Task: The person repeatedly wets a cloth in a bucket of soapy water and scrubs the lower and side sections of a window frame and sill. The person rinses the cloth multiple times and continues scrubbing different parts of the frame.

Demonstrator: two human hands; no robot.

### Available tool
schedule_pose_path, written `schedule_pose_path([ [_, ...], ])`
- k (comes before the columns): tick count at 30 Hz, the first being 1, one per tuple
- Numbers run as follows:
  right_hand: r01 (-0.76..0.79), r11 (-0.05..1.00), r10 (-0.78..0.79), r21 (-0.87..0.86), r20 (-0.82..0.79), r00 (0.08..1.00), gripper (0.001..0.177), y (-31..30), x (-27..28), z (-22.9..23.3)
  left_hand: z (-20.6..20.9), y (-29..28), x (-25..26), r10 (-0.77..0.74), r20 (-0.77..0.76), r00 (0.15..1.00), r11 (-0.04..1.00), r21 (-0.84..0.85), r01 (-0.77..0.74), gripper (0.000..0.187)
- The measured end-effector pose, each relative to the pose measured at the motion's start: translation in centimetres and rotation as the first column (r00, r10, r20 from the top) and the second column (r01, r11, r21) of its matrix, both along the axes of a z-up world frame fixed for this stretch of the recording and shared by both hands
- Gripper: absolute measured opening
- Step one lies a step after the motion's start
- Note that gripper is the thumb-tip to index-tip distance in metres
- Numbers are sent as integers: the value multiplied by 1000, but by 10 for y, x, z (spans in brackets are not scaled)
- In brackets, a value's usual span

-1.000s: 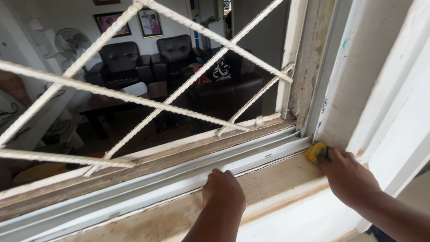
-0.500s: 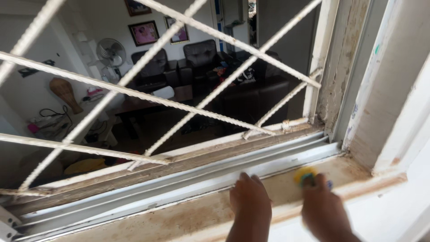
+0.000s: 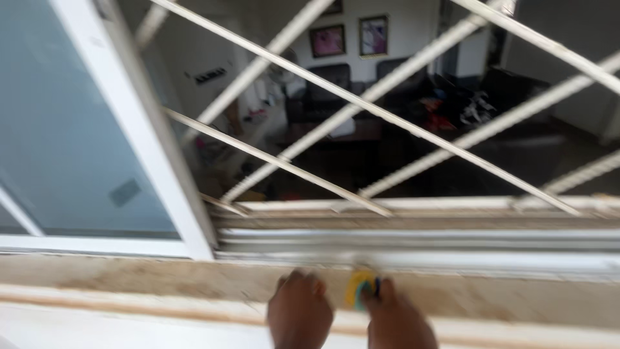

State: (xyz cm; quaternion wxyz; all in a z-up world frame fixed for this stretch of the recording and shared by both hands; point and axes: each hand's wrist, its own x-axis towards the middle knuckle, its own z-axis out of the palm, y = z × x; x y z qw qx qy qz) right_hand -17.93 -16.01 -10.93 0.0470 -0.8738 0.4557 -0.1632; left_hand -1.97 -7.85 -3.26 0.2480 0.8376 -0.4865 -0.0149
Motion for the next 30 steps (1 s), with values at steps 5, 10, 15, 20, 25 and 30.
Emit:
schedule_pose_path([
  [5,-169,974,178,-149,52,983,47,-9,178,-86,-41,63,191,260,-99,961,952,195,-237,33],
  [10,-128,984,126,-128,-28,992,45,9,322,-108,-81,114,344,428,-58,902,868,304,-393,39],
  [15,204,979,-202,3,154,967,40,28,438,-98,-99,116,438,413,-76,908,875,308,-372,40],
  [20,224,963,-243,151,120,963,40,50,519,-59,-121,100,496,446,-145,883,882,239,-407,33],
  [25,-10,989,1,146,58,998,40,77,577,-19,-112,100,527,322,-173,931,943,142,-300,16],
  [30,-403,899,414,173,-37,909,40,98,616,17,-56,122,539,484,-331,810,875,186,-447,23],
])
